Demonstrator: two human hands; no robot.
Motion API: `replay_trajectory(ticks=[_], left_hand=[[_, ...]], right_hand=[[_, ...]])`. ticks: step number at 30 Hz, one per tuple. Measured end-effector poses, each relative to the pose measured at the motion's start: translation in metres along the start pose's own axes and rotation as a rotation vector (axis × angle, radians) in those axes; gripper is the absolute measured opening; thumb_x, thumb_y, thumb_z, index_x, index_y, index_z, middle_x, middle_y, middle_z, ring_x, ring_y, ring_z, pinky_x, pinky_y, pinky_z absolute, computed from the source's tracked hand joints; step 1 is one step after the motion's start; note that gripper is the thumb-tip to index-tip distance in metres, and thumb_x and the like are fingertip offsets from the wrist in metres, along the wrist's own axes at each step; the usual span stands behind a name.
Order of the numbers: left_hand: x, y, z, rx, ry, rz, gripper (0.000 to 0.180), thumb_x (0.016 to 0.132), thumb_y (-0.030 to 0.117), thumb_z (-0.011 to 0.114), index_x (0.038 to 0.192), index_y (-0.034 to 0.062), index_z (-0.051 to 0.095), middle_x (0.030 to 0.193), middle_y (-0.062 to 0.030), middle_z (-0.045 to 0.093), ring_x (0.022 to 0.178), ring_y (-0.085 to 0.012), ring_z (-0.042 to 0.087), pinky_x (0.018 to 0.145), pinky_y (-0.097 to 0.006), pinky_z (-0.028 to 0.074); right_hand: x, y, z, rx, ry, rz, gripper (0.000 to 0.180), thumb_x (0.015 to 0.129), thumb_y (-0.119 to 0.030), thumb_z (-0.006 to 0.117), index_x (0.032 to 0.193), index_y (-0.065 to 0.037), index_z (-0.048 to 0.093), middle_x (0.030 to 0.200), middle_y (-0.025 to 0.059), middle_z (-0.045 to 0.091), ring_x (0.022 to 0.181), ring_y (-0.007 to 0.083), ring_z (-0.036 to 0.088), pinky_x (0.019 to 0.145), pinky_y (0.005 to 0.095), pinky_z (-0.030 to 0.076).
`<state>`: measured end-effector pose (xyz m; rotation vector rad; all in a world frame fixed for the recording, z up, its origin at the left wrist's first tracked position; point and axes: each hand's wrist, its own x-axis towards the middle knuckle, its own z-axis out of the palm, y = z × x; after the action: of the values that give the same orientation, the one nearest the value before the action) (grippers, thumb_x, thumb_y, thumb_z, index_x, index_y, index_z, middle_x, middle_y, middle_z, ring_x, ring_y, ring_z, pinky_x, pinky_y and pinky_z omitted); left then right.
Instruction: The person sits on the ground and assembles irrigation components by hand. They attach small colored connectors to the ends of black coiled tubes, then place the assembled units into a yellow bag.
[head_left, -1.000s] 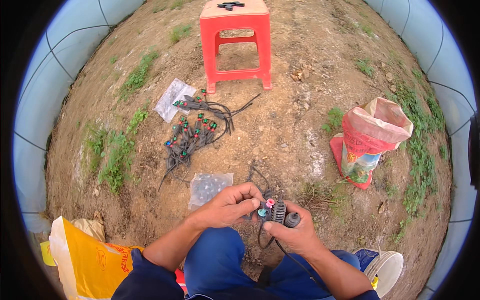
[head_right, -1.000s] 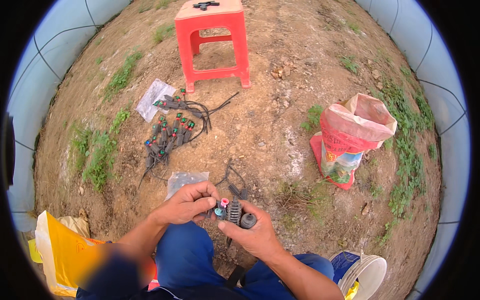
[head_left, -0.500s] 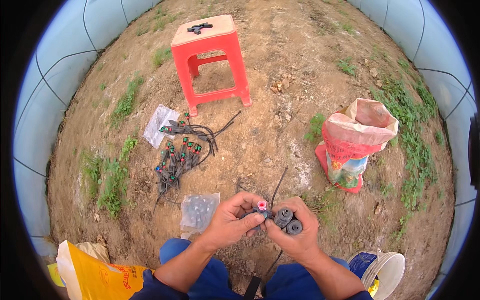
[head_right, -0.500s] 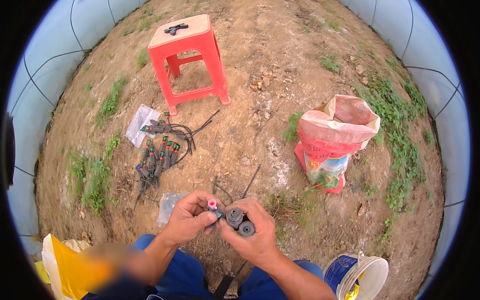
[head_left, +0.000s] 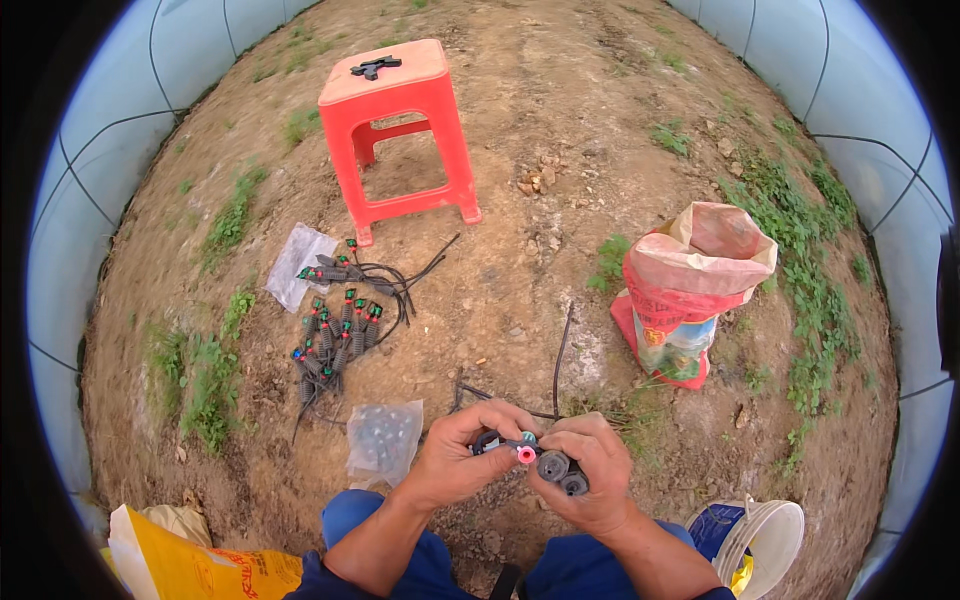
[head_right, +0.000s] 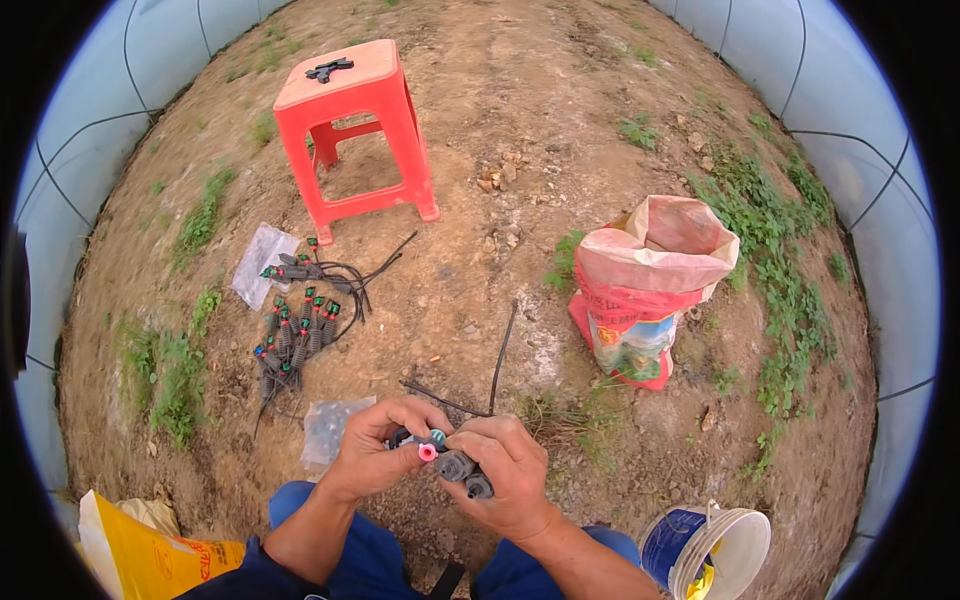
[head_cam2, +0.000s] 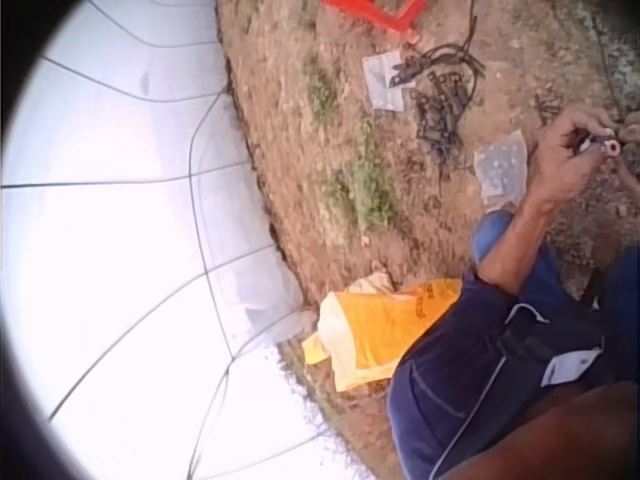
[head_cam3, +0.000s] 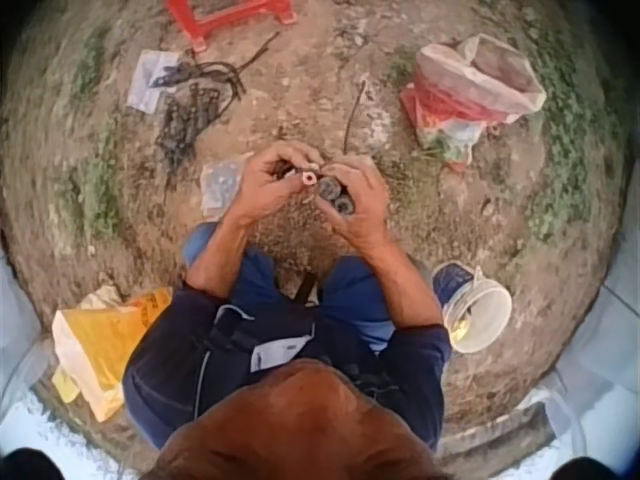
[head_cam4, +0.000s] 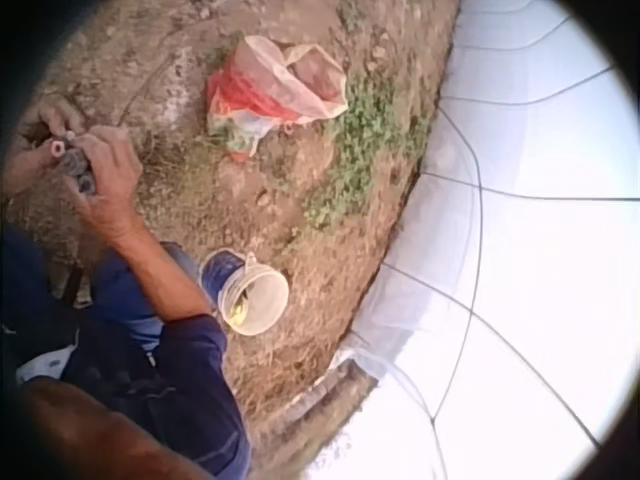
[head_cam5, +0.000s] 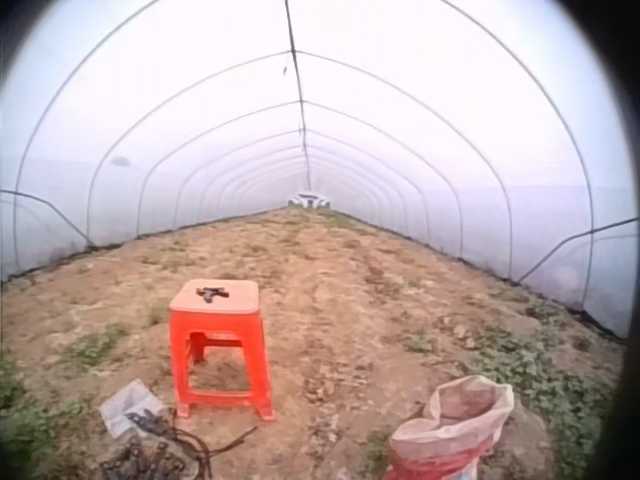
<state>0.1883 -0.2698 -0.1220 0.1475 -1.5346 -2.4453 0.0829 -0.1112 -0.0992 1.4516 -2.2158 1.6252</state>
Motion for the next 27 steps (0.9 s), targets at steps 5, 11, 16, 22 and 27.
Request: replay_trajectory(ticks=[5, 11, 16, 22, 27], left_hand=[[0.0006, -0.0043, -0.0055, 0.063, 0.010, 0.056, 0.017, 0.089, -0.001, 0.072, 0.103, 0.0033, 0.063, 0.112, -0.0114, 0.065, 0.101, -0.0150, 0.062, 0.085, -0.028, 0.051], [-0.0006, 0.0005, -0.0068, 0.177, 0.014, 0.129, 0.021, 0.089, -0.004, 0.071, 0.106, 0.0024, 0.061, 0.111, -0.0130, 0.066, 0.103, -0.0175, 0.064, 0.088, -0.031, 0.052], [0.0025, -0.0065, -0.0059, 0.101, 0.035, 0.135, 0.025, 0.088, -0.006, 0.071, 0.108, 0.0025, 0.057, 0.110, -0.0139, 0.066, 0.105, -0.0195, 0.064, 0.090, -0.034, 0.053], [0.0007, -0.0008, -0.0050, 0.085, 0.063, 0.109, 0.028, 0.087, -0.008, 0.071, 0.106, 0.0034, 0.053, 0.110, -0.0143, 0.066, 0.104, -0.0181, 0.064, 0.090, -0.033, 0.053], [0.0013, -0.0005, -0.0034, 0.065, 0.069, 0.085, 0.029, 0.087, -0.008, 0.071, 0.106, 0.0042, 0.052, 0.110, -0.0152, 0.067, 0.102, -0.0163, 0.064, 0.088, -0.032, 0.054]], right_hand=[[-0.0004, 0.0008, 0.0042, 0.009, -0.015, 0.006, 0.039, 0.062, -0.006, 0.084, 0.098, -0.007, 0.068, 0.096, 0.0093, 0.066, 0.082, 0.0276, 0.065, 0.069, 0.0362, 0.053], [-0.0025, -0.0027, 0.0069, 0.033, -0.036, 0.007, 0.041, 0.063, -0.004, 0.083, 0.100, -0.007, 0.067, 0.097, 0.0107, 0.066, 0.084, 0.0274, 0.066, 0.071, 0.0362, 0.054], [-0.0021, 0.0010, 0.0094, 0.057, -0.033, 0.020, 0.038, 0.067, -0.003, 0.082, 0.101, -0.005, 0.065, 0.095, 0.0126, 0.066, 0.083, 0.0269, 0.067, 0.071, 0.0354, 0.054], [-0.0013, -0.0037, 0.0076, 0.057, -0.072, 0.056, 0.046, 0.063, -0.005, 0.082, 0.105, -0.008, 0.066, 0.101, 0.0099, 0.066, 0.088, 0.0291, 0.067, 0.074, 0.0379, 0.055], [-0.0033, -0.0022, 0.0065, 0.058, -0.053, 0.040, 0.045, 0.063, -0.005, 0.082, 0.105, -0.008, 0.066, 0.100, 0.0100, 0.066, 0.087, 0.0294, 0.067, 0.073, 0.0379, 0.055]])
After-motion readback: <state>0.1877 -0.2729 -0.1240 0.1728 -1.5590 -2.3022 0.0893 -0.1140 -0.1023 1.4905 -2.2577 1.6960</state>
